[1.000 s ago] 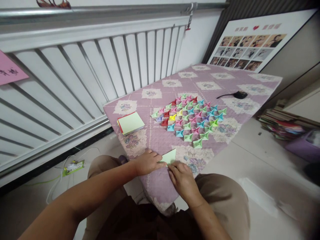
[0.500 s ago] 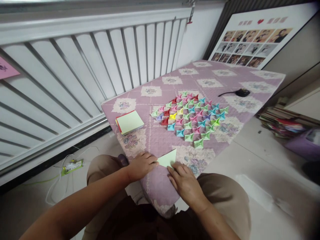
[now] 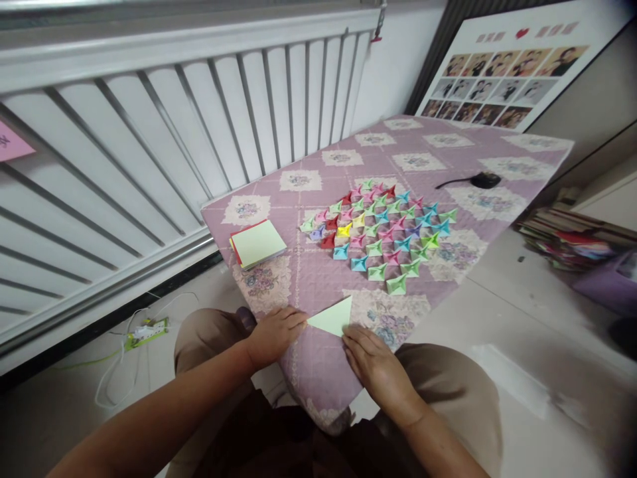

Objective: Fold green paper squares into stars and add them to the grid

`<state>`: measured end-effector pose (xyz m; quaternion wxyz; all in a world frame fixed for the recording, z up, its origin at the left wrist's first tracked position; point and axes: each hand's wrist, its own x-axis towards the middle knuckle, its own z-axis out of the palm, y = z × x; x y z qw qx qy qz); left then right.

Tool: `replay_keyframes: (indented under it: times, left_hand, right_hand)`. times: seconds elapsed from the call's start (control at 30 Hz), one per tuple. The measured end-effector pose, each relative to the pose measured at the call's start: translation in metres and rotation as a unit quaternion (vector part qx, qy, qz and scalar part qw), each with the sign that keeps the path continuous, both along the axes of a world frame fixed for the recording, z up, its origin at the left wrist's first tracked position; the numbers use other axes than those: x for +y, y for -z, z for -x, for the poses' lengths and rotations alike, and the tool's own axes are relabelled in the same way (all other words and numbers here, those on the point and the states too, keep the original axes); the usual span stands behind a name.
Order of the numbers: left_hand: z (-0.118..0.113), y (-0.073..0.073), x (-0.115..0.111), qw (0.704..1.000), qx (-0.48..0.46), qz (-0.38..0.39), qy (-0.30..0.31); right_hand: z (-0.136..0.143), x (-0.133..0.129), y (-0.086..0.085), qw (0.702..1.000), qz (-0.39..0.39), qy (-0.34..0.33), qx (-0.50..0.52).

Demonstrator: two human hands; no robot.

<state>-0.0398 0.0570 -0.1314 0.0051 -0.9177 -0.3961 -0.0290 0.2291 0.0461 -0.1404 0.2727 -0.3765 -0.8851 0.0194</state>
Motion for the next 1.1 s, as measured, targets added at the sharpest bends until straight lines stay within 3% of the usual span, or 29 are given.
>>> replay_keyframes:
  times: [0.3, 0.47, 0.6, 0.73, 0.8, 0.97, 1.1]
  left_hand:
    - [-0.015, -0.012, -0.002, 0.999, 0.006, 0.009, -0.048]
    - [-0.047, -0.021, -0.005, 0.991, 0.01, 0.013, -0.132]
    - [-0.078, -0.017, -0.015, 0.992, -0.029, 0.017, -0.118]
    - [-0.091, -0.01, -0.022, 0.989, -0.049, 0.021, -0.14]
    - [-0.092, -0.009, -0.025, 0.986, -0.063, 0.019, -0.156]
    - [-0.091, -0.011, -0.03, 0.981, -0.088, 0.028, -0.172]
    - [-0.092, -0.013, -0.031, 0.978, -0.1, 0.033, -0.179]
  right_hand:
    - [0.004, -0.002, 0.0, 0.999, -0.018, 0.024, 0.037]
    - [0.006, -0.003, 0.0, 0.998, 0.007, 0.038, 0.048]
    - [0.006, -0.005, 0.0, 0.997, 0.026, 0.038, 0.068]
    - [0.005, -0.005, 0.001, 0.993, 0.043, 0.043, 0.103]
    - [0.003, -0.001, 0.002, 0.99, 0.052, 0.079, 0.103]
    - [0.003, 0.021, -0.002, 0.958, 0.083, 0.273, 0.034]
    - [0.016, 0.039, -0.007, 0.946, 0.127, 0.298, 0.013]
